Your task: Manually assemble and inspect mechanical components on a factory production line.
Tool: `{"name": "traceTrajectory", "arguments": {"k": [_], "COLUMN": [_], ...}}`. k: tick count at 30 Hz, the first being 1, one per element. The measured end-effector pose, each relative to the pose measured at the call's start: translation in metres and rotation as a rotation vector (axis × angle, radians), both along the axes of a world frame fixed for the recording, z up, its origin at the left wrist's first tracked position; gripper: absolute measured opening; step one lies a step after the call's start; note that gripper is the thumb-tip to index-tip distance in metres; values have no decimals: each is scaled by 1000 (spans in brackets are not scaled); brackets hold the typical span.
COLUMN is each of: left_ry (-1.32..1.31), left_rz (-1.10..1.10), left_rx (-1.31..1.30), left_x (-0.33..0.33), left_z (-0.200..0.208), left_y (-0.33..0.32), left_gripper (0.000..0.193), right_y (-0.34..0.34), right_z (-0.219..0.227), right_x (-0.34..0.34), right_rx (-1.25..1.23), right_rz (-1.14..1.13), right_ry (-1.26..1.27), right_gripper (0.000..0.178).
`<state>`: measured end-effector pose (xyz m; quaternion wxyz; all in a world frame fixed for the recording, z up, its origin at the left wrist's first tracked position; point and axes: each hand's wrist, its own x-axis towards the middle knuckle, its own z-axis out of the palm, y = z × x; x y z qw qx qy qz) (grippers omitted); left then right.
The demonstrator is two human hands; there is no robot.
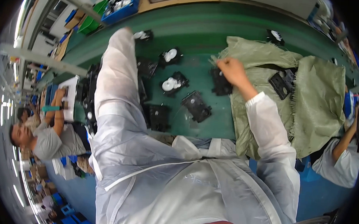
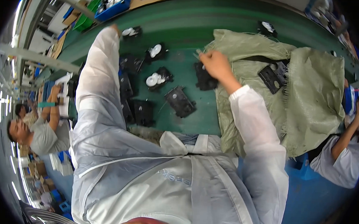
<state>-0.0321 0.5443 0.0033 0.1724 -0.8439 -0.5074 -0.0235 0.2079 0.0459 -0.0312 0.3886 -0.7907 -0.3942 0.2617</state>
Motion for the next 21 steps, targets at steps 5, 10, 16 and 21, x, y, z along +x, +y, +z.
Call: {"name": "traceTrajectory", "arguments": {"k": [5, 10, 16, 21], "left_ry": [10, 73, 111, -120], "left_rz": [90, 19, 64, 35], "left_rx": [-327, -340, -279, -121], "left_x": [25, 28, 37, 48], "left_z": [-24, -28, -49, -35], "left_y": [-58, -3, 9, 11], "left_gripper": [32, 34, 36, 35], "right_y": [-70, -143, -160, -170], "right_z": [17, 50, 12, 16], "right_x": [17, 52, 83, 86], "right_rx": [127, -35, -310, -351], "right_rz": [-155, -255, -207, -245], "right_ry": [-240, -654, -882, -615], "right_gripper": [21, 31, 51, 55]}}
